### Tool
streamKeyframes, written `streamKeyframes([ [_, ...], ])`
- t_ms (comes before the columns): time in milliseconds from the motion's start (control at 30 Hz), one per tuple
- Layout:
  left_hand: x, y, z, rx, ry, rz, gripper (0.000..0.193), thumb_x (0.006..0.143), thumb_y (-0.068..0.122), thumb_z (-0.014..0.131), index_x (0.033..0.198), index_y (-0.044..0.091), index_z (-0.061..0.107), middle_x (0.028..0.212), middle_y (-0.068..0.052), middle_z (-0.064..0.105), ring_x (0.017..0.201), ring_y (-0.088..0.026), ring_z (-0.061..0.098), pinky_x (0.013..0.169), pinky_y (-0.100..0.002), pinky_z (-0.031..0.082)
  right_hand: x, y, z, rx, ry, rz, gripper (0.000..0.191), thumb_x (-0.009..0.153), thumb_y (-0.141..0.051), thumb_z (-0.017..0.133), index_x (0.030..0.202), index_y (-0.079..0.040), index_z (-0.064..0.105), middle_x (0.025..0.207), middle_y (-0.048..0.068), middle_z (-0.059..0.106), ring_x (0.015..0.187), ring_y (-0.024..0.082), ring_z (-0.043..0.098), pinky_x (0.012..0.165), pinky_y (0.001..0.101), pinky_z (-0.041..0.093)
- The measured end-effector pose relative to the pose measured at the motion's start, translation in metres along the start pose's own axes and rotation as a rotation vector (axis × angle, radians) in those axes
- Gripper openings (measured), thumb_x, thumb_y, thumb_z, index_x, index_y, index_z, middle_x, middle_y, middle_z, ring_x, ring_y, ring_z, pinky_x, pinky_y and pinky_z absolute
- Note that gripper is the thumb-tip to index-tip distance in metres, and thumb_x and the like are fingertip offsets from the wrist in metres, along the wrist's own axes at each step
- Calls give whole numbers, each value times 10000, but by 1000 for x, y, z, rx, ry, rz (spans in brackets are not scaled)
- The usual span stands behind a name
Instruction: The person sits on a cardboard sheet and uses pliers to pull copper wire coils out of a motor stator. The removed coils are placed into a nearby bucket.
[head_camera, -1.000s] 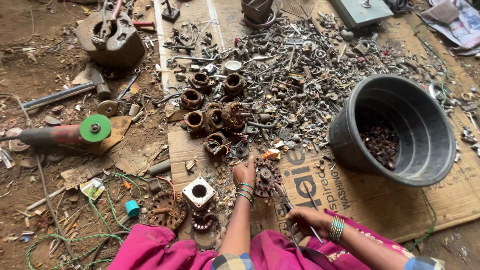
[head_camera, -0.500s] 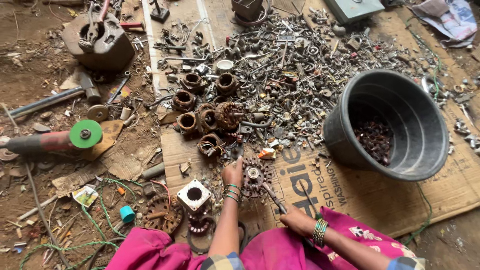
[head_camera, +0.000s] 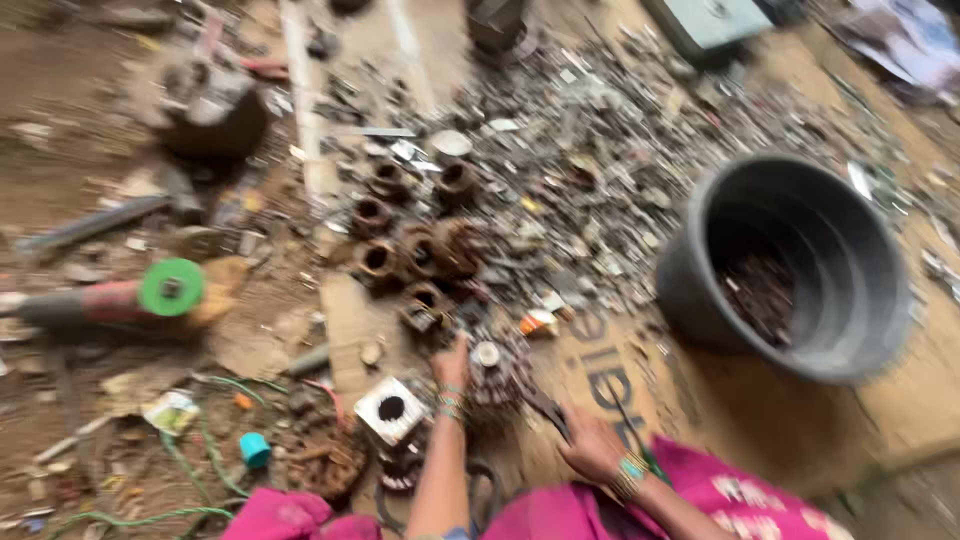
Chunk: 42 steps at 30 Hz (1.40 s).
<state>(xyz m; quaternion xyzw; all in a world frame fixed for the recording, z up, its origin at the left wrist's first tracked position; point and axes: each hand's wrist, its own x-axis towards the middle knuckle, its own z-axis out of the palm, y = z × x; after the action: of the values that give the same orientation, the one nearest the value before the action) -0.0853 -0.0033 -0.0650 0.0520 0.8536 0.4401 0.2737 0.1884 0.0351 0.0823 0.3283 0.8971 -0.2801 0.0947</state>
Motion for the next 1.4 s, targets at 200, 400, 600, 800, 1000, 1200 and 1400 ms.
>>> streamKeyframes([
  [200,0,0,2,14,-30,-88,789,816,784,603,731,19,775,728,-198,718,690,-323,651,652,-478,510,2,-22,-23,-104,-152,152,561,828,-69,546,1370,-63,402,946,217,650,885,395,656,806,482,534],
  [400,-7,-1,15,124,38,-28,763,829,747,597,842,4,773,878,-276,721,859,-454,708,792,-518,550,-16,38,4,-111,-120,51,301,845,-47,564,1144,-21,538,872,213,649,860,408,634,763,504,502],
  [600,-24,5,20,119,60,117,706,859,695,618,884,12,791,931,-265,715,891,-466,692,820,-520,541,-34,87,66,880,-334,418,193,901,-122,628,1013,35,634,852,166,682,751,279,630,709,434,519],
  [800,-37,8,17,52,38,154,673,848,684,623,986,50,800,1005,-260,729,968,-438,698,880,-493,535,-47,91,52,176,-239,275,377,936,-440,664,1008,-73,712,913,179,737,843,301,719,796,436,554],
  [1000,-38,0,-10,-95,-122,335,631,881,642,635,1043,57,806,955,-217,769,890,-321,721,854,-407,537,-52,113,19,-237,176,577,333,893,-287,594,1110,-41,649,1110,239,691,1003,417,685,840,534,563],
  [1200,-43,-9,-26,-214,-249,230,609,870,583,702,1061,11,787,915,-126,800,815,-146,701,784,-314,549,-45,119,26,-237,58,572,335,942,-265,525,1172,-33,599,1099,233,699,1022,427,689,894,539,543],
  [1400,-42,-12,-27,-264,-287,220,591,877,564,707,1058,8,793,875,-89,796,772,-105,647,760,-296,546,-61,82,-13,-43,233,561,471,1042,-403,436,1413,-115,474,974,207,739,859,377,715,749,535,552],
])
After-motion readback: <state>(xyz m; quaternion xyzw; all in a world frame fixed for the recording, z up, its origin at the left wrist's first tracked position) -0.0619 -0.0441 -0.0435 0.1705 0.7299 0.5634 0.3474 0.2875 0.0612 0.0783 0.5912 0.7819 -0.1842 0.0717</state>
